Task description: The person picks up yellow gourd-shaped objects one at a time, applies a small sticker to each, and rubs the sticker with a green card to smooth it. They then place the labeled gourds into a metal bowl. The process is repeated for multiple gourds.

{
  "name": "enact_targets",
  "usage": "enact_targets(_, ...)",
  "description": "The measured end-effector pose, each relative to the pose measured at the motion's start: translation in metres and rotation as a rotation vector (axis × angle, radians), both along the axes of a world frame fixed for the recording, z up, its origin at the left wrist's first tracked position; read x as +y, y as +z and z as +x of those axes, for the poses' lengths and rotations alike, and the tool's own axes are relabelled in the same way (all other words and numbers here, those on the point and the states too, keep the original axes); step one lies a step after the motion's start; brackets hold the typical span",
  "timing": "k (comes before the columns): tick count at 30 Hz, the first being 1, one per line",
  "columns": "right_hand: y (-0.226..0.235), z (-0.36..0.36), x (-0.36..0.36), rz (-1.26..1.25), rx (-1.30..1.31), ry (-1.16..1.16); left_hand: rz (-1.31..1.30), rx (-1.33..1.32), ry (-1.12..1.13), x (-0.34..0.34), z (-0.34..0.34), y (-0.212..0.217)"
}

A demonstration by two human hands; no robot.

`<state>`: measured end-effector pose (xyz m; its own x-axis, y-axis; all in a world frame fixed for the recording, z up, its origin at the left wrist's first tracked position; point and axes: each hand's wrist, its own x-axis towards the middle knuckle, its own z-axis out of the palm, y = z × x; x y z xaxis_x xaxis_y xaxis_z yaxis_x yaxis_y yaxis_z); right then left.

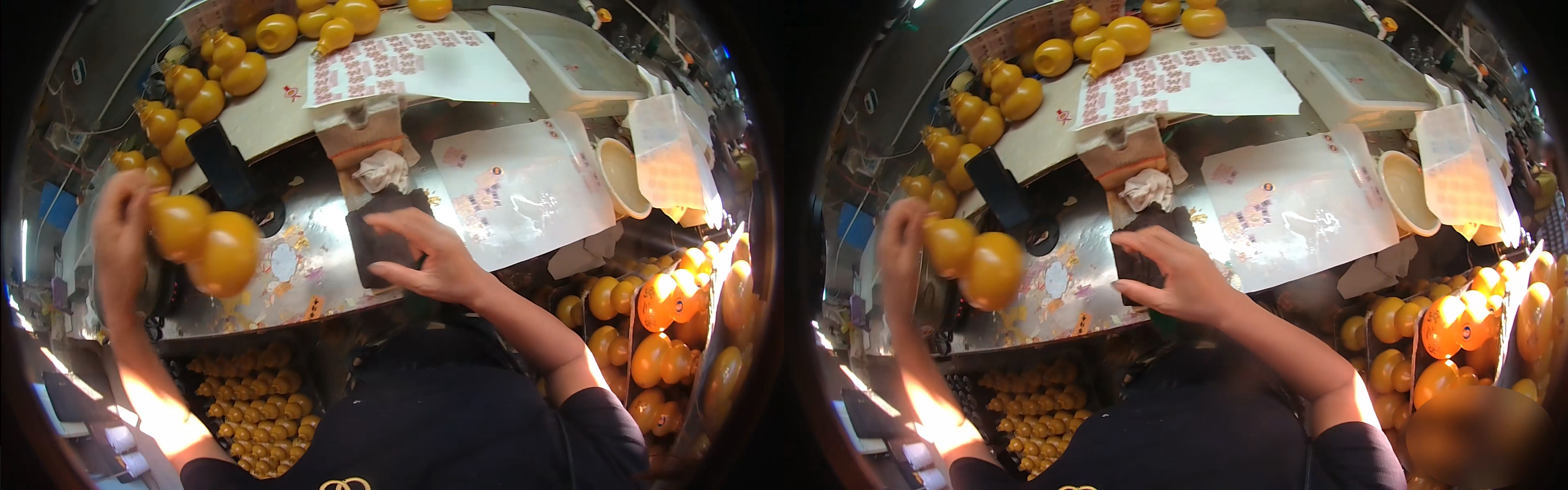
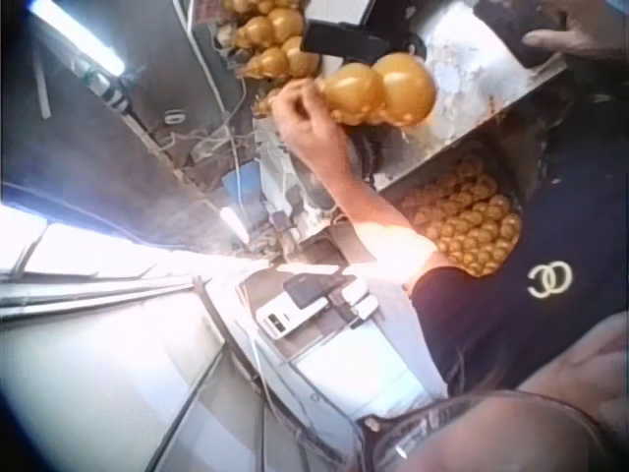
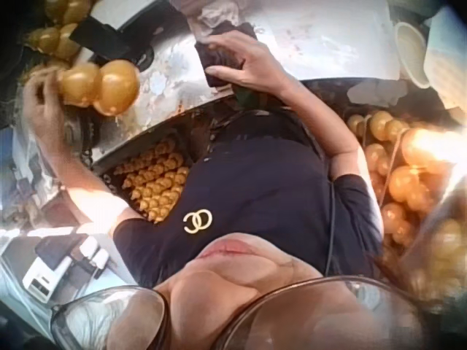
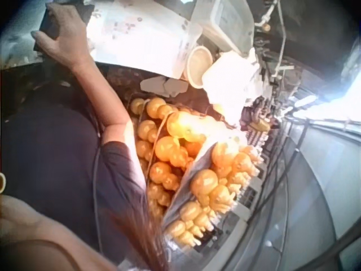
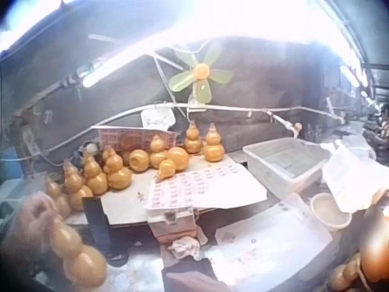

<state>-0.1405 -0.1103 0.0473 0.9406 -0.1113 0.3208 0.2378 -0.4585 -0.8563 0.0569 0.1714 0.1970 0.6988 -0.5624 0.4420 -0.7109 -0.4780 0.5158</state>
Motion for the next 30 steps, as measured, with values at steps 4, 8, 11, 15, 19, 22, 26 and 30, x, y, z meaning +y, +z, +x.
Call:
enact_targets(4, 0.004, 0.029, -0.003, -0.161, -0.054, 0.080, 0.202, 0.223, -0.199, -0.094, 0.016, -0.049)
enact_targets(8, -0.004, 0.046, -0.021, -0.005, 0.369, 0.047, 0.053, 0.190, -0.179, -0.158, 0.034, -0.102)
enact_targets(11, -0.019, 0.056, -0.043, 0.149, 0.352, 0.021, -0.215, 0.322, -0.200, -0.150, 0.030, -0.113)
enact_targets(15, -0.032, 0.065, -0.044, 0.220, 0.265, 0.031, -0.150, 0.264, -0.445, -0.117, -0.030, -0.158)
enact_targets(19, -0.030, 0.058, -0.042, 0.079, 0.249, -0.018, -0.123, -0.021, -0.239, -0.132, -0.075, -0.203)
enact_targets(22, -0.027, 0.042, -0.053, 0.232, 0.172, -0.105, -0.268, 0.018, -0.153, -0.148, -0.075, -0.214)
enact_targets(26, -0.066, 0.002, -0.108, -0.252, 0.155, -0.470, -0.291, -0.031, -0.145, -0.161, -0.079, -0.222)
enact_targets(30, -0.064, -0.037, -0.118, -0.718, 0.605, -0.410, -0.290, -0.031, -0.137, -0.160, -0.080, -0.222)
